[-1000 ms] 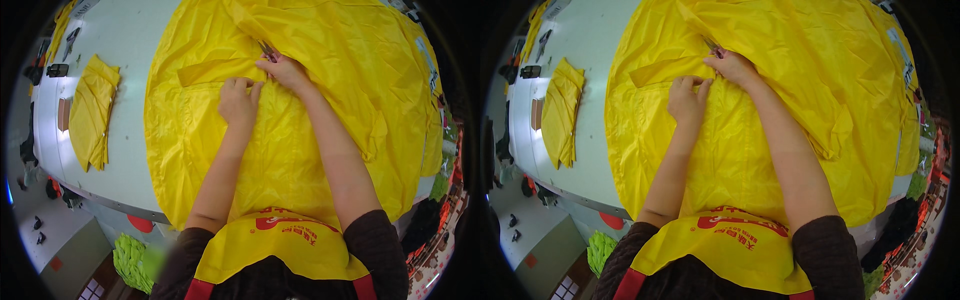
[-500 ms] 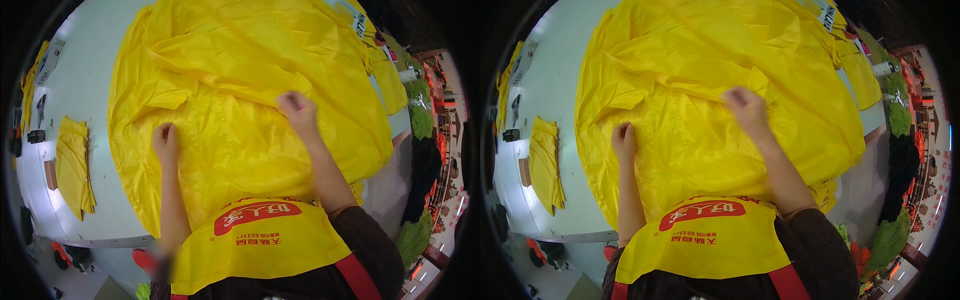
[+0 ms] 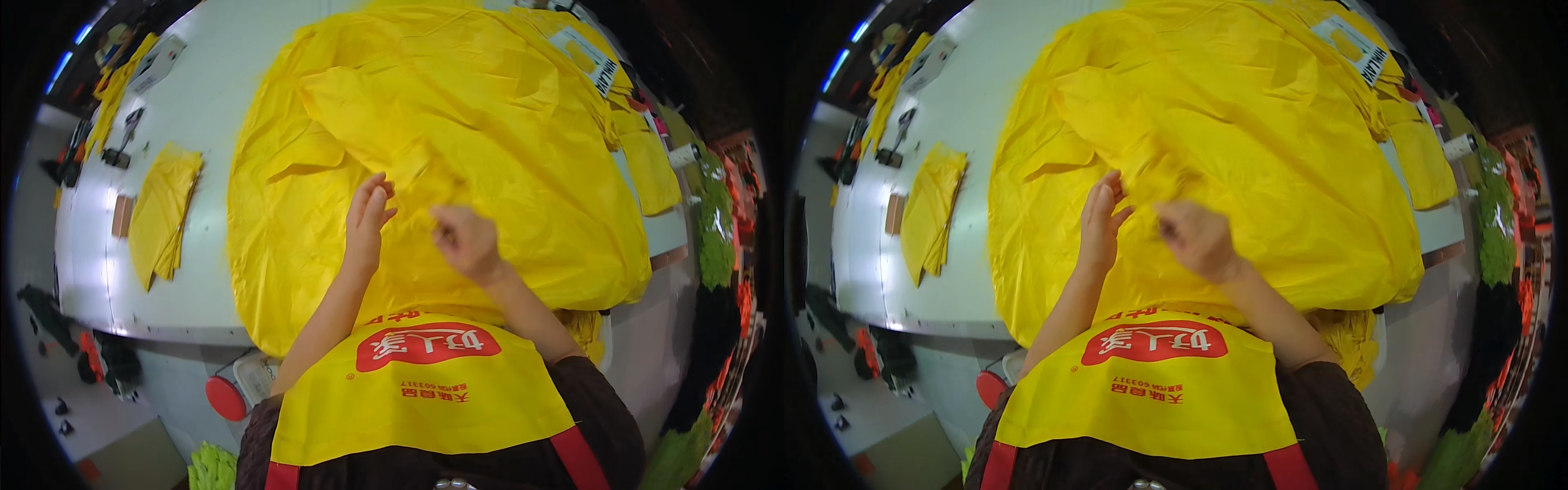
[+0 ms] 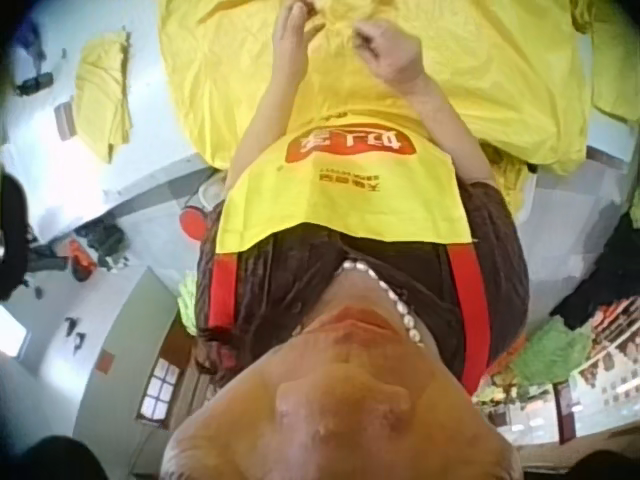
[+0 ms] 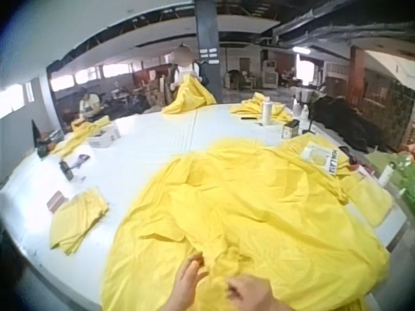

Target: The person folds a yellow raincoat on a table, aligning edges and smoothing the fabric. They use shears to trim loose threads and then fold the garment into a compact rectangle, placing it with other folded items.

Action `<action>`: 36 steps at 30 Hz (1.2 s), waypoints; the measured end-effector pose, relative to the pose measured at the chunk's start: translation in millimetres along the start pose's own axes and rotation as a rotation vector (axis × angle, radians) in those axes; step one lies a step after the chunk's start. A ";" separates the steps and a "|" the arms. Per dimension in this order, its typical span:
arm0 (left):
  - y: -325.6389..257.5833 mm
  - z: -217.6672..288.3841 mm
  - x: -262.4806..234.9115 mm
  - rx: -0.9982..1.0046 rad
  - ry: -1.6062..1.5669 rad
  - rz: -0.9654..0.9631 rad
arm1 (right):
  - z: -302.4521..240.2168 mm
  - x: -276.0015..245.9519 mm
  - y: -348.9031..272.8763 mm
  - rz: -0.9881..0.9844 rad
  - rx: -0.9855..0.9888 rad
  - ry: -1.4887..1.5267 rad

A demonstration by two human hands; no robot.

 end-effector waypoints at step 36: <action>-104.0 17.0 -53.9 -0.400 -0.071 -0.346 | 15.9 72.5 -29.9 -0.814 0.582 0.624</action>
Point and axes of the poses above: each hand's wrist, its own y-axis towards the middle knuckle, its own x-axis out of the palm, z = x × y, the point moved 7 cm from there along y, towards the middle knuckle, and after that the axes turned 7 degrees about x, right-handed, at the moved point
